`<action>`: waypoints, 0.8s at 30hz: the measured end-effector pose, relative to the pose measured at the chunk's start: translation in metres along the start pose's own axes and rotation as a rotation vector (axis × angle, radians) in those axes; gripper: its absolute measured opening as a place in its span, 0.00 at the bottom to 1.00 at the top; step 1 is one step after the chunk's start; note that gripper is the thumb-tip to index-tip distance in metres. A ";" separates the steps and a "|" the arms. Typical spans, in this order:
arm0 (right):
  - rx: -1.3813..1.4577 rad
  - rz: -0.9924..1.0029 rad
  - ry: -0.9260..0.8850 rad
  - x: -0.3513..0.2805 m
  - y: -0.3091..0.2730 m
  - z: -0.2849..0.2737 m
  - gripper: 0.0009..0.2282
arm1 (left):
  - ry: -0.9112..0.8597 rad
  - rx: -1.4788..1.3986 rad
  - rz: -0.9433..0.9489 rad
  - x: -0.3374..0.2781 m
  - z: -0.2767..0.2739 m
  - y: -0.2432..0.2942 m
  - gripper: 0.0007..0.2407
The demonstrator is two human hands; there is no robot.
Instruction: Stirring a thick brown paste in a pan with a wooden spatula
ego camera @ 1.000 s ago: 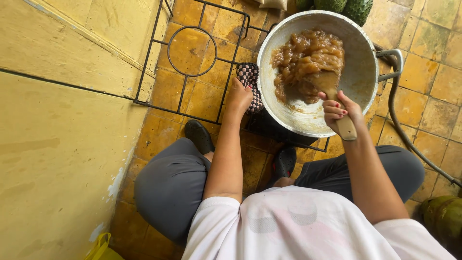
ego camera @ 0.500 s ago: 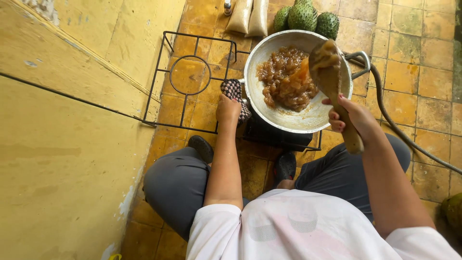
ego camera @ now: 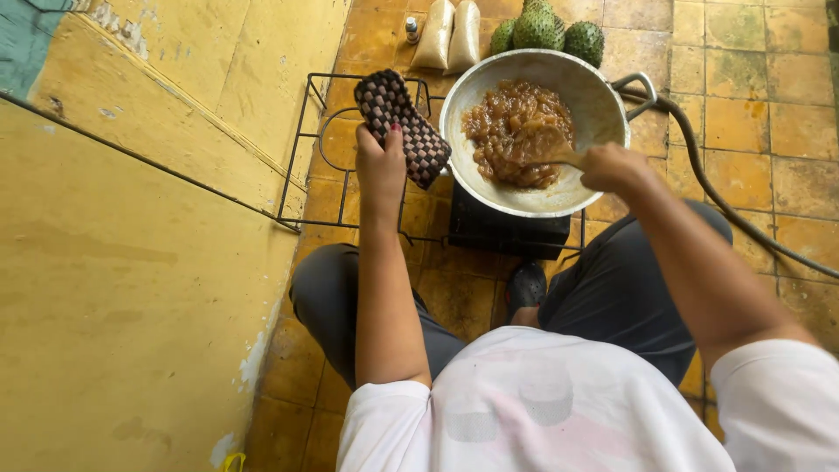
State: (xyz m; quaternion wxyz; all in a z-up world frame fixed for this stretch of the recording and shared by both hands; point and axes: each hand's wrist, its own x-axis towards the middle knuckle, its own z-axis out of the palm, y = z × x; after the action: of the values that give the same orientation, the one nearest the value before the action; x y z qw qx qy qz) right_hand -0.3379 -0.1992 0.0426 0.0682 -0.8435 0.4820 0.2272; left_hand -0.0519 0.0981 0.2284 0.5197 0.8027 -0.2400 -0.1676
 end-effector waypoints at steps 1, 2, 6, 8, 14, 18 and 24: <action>-0.105 -0.047 0.004 -0.022 -0.007 -0.026 0.16 | -0.001 -0.050 0.025 -0.005 -0.002 0.000 0.17; -0.211 -0.093 0.009 -0.044 -0.012 -0.052 0.18 | -0.002 -0.101 0.050 -0.010 -0.003 0.000 0.17; -0.083 -0.087 0.218 -0.055 -0.008 -0.076 0.19 | 0.025 -0.122 0.138 -0.029 -0.029 0.007 0.18; -0.360 -0.117 0.250 -0.120 -0.029 -0.123 0.10 | -0.073 -0.230 0.003 -0.041 -0.042 0.012 0.21; -0.375 -0.039 0.125 -0.135 -0.040 -0.122 0.11 | -0.098 -0.302 0.000 -0.060 -0.054 0.018 0.18; -0.415 -0.111 -0.064 -0.132 -0.040 -0.118 0.11 | -0.142 -0.327 0.007 -0.051 -0.049 0.011 0.17; -0.315 -0.057 0.013 -0.179 -0.051 -0.149 0.10 | -0.217 -0.335 -0.032 -0.018 -0.013 0.028 0.19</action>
State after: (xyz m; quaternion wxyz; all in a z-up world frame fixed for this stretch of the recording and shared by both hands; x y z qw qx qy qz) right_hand -0.3249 -0.0825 0.2494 -0.0617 -0.8585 0.4167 0.2923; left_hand -0.0662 0.1087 0.2593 0.6142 0.6859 -0.2508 -0.2989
